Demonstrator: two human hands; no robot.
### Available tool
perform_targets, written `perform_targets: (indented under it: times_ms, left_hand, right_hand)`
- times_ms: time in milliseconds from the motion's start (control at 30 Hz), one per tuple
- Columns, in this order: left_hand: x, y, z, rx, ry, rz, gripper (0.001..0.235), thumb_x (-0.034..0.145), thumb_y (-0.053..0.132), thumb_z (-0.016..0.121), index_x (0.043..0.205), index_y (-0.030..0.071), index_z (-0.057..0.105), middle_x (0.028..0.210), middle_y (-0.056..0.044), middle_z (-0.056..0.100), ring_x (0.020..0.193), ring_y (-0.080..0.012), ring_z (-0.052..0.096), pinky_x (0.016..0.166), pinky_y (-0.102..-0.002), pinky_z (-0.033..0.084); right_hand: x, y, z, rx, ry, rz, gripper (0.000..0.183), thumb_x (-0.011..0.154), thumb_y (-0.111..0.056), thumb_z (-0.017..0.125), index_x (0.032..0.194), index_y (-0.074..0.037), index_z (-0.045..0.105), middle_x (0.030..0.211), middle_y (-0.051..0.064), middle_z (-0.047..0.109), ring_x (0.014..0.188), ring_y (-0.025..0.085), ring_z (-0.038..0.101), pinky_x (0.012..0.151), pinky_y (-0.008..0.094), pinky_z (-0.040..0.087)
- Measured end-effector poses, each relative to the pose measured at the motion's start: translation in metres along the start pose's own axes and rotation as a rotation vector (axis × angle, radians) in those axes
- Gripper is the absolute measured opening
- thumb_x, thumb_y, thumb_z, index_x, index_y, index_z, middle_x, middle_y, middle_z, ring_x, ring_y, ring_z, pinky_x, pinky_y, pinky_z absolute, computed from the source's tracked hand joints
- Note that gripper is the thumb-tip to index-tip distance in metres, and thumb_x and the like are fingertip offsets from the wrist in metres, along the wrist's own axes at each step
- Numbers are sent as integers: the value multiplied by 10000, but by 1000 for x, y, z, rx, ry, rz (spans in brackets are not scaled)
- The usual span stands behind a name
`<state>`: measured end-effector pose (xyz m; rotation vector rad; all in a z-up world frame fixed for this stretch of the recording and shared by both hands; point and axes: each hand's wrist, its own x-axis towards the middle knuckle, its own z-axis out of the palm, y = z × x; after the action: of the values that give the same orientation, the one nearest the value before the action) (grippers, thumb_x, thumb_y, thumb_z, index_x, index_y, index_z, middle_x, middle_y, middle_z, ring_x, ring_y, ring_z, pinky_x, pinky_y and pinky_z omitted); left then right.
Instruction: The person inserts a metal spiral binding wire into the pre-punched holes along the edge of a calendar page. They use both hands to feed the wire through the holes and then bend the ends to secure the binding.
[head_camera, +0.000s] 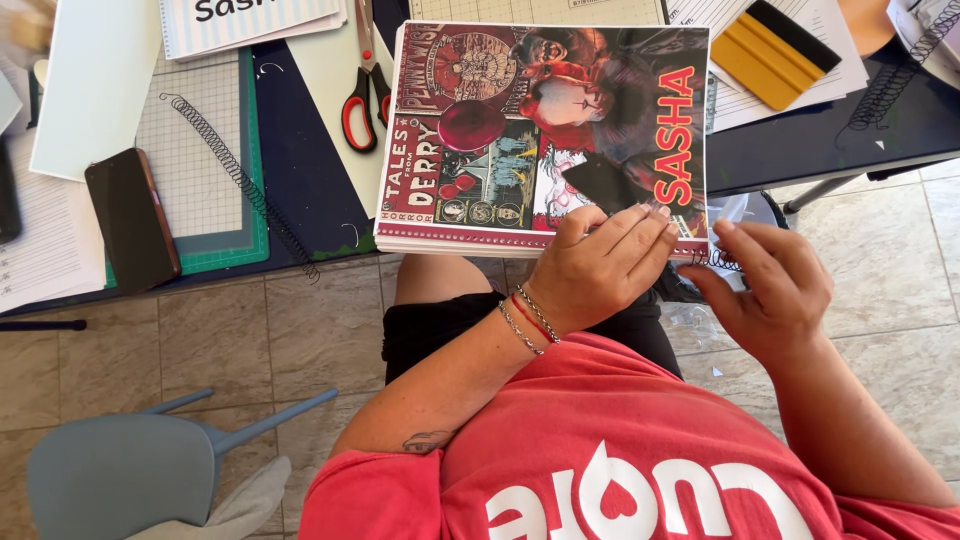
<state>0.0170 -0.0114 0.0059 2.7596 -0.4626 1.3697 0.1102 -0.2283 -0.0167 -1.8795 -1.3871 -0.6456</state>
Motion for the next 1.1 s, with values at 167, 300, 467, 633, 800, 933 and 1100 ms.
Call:
perform_targets:
  times_ms: [167,300,467,633,800,933,1100]
  left_hand:
    - [0,0,1,3,-29,9,115,1054,146,625,1128,127,711,1124,-21,776,1095,-171,735,866,-351,373]
    - [1,-1,1,-2,-12,7,96,1047,138,648,1118,132,712,1120,-17,778,1072,-172,743,871,-352,380]
    - [3,-3,1,15,-3,8,102,1045,120,638,1121,128,704,1096,-7,777,1053,-161,746,869,-344,374]
    - [1,-2,5,15,-8,15,89,1033,128,666,1106,131,718,1097,-19,788,1048,-167,747,879,-346,389]
    - [4,-3,1,15,-5,16,76,1035,123,665,1095,131,713,1086,-7,776,1047,-154,741,870,-335,387]
    - [7,-4,-1,20,-7,19,70,1037,127,666,1096,133,704,1085,7,771,1041,-149,739,892,-334,395]
    - [15,-8,-8,64,-2,35,76,1042,124,624,1065,142,694,1043,8,745,980,-128,720,861,-318,395]
  right_hand:
    - [12,-6,-6,-80,-62,-4,204,1041,-49,796,1226,36,778,1128,201,723,906,307,677,797,408,548]
    - [13,-3,-5,-49,14,-108,174,983,18,877,1126,52,784,1047,189,691,870,313,668,798,414,553]
    - [15,-4,-10,10,-40,-7,246,1020,-20,805,1238,81,751,1151,244,658,928,309,673,831,413,570]
    - [16,-1,-9,-28,-39,-94,133,1018,18,819,1146,42,792,1063,186,669,902,319,657,831,417,552]
    - [10,6,-1,-13,21,-119,114,1008,31,829,1113,44,785,1047,180,650,871,308,654,790,419,546]
    - [-2,14,8,4,70,-109,114,1023,14,803,1110,63,749,1035,197,627,837,326,599,739,440,525]
    - [8,14,-1,49,-1,-81,170,1009,-17,829,1146,51,755,1049,217,631,844,310,624,760,429,524]
